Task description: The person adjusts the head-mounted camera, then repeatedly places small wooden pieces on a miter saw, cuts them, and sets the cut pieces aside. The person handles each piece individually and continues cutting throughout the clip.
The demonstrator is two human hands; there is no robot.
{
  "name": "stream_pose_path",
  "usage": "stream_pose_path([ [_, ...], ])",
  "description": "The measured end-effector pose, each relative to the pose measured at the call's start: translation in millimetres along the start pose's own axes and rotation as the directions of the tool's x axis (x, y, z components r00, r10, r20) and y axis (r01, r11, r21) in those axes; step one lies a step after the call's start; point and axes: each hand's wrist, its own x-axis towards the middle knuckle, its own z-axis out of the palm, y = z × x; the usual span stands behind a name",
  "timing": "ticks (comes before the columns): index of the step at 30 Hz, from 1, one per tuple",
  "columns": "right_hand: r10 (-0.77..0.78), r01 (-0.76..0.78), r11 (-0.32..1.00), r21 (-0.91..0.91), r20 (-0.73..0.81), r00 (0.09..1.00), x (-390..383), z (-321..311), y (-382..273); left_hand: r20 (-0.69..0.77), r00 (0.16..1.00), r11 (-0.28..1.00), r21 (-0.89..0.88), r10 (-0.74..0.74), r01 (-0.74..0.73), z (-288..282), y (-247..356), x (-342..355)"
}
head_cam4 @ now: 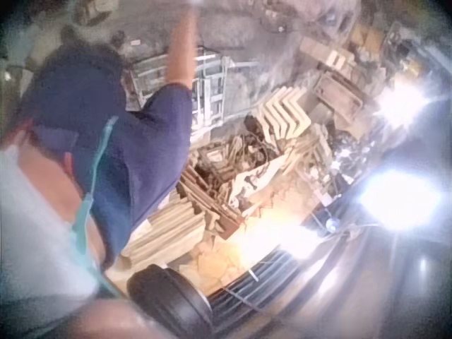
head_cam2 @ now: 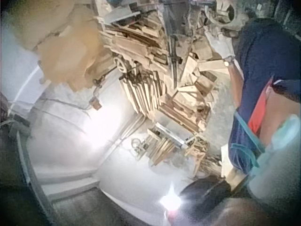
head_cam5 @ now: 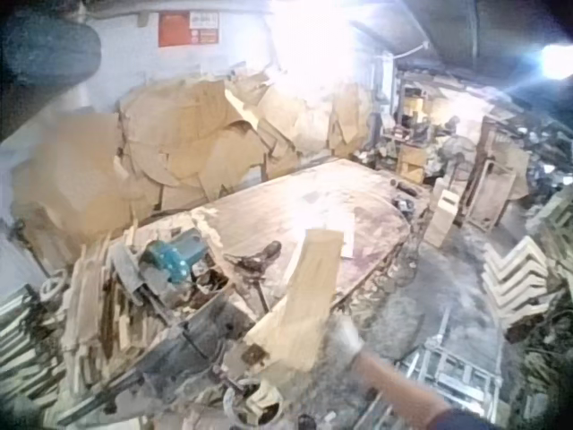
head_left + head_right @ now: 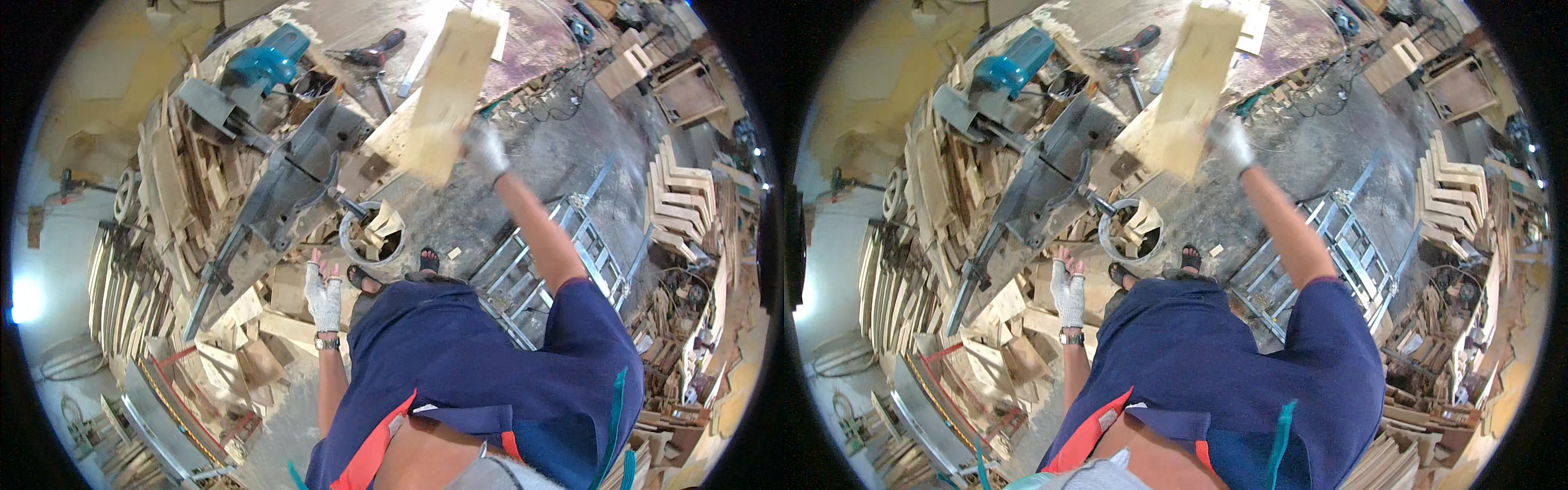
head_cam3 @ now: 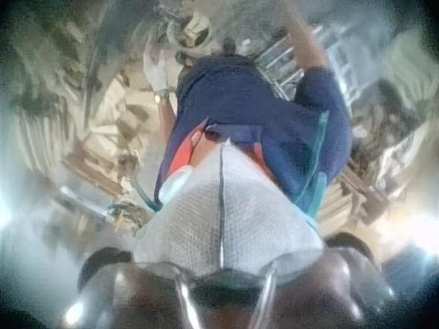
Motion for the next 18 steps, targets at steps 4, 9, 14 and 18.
stream_pose_path([
  [4,-0.026,0.043,0.999,0.031,-0.425,0.905,120,-83,-60,-0.041,0.994,0.995,-0.024,-0.099,0.098,-17,-16,-16],
  [9,0.333,-0.286,0.913,0.290,-0.125,0.935,134,-7,17,-0.128,0.983,0.989,-0.079,-0.132,0.123,-15,-16,-46],
  [14,0.698,-0.753,0.647,0.122,0.303,0.649,58,128,95,-0.182,0.970,0.983,-0.120,-0.160,0.140,-11,-16,-65],
  [18,0.593,-0.678,0.653,0.338,0.329,0.735,37,159,90,-0.159,0.987,0.988,0.146,-0.030,0.053,-10,-10,-59],
])
